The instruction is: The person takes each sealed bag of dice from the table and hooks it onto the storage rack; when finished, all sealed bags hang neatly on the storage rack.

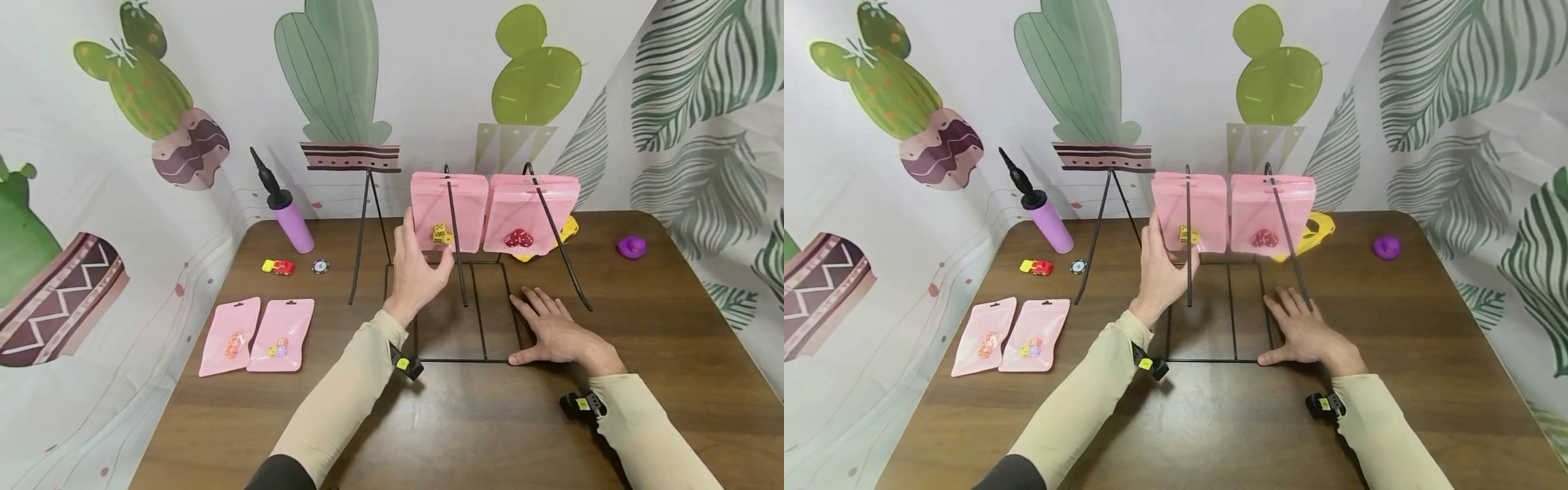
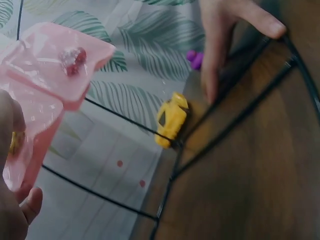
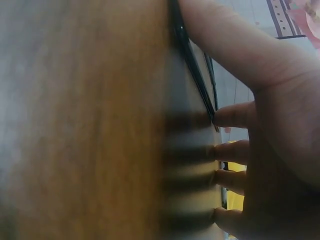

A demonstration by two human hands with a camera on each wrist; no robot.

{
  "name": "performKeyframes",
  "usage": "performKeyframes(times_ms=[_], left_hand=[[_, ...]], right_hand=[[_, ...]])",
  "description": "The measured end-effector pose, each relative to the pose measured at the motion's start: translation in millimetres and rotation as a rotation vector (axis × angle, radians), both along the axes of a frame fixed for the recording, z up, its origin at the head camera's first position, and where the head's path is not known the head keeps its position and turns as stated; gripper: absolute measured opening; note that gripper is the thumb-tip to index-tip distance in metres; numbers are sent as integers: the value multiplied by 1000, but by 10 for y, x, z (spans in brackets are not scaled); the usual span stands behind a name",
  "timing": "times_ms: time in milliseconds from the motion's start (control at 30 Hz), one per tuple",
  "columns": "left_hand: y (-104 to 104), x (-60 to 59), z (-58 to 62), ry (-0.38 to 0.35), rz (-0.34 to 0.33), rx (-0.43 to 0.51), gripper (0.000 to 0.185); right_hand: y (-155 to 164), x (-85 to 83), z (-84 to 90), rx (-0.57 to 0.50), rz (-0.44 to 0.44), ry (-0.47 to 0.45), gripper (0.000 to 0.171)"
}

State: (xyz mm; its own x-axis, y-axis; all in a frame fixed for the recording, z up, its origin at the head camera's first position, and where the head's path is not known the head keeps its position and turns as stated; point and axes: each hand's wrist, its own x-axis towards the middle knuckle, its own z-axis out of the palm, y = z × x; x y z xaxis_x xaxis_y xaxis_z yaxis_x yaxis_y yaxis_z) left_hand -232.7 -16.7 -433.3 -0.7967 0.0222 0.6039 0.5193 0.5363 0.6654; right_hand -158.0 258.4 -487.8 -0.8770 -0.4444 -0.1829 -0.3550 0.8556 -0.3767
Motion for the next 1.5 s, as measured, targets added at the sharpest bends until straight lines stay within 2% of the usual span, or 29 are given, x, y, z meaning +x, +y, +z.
performKeyframes(times_ms=[200,400,767,900,1133,1367,1500], left_hand=[[-175,63,-158,-77,-24,-58,85],[-372,196,-190,-105,-41,-167,82],[-1032,472,-251,-152,-68,-312,85],[-1272,577,-275,-160,-62,-372,83],[-1610,731,-309,-268,-9,-418,83],[-1842,830,-359,-261,17,-454,82],[-2031,904,-393,-277,66,-464,80]], right_hand=[[20,-3,12,-5,7,11,120],[32,-6,-7,-7,6,4,121],[13,-8,18,-2,17,10,121],[11,1,15,-3,14,12,121],[18,-5,14,0,11,2,122],[23,11,7,-6,-3,-4,123],[9,11,25,-7,6,-12,122]])
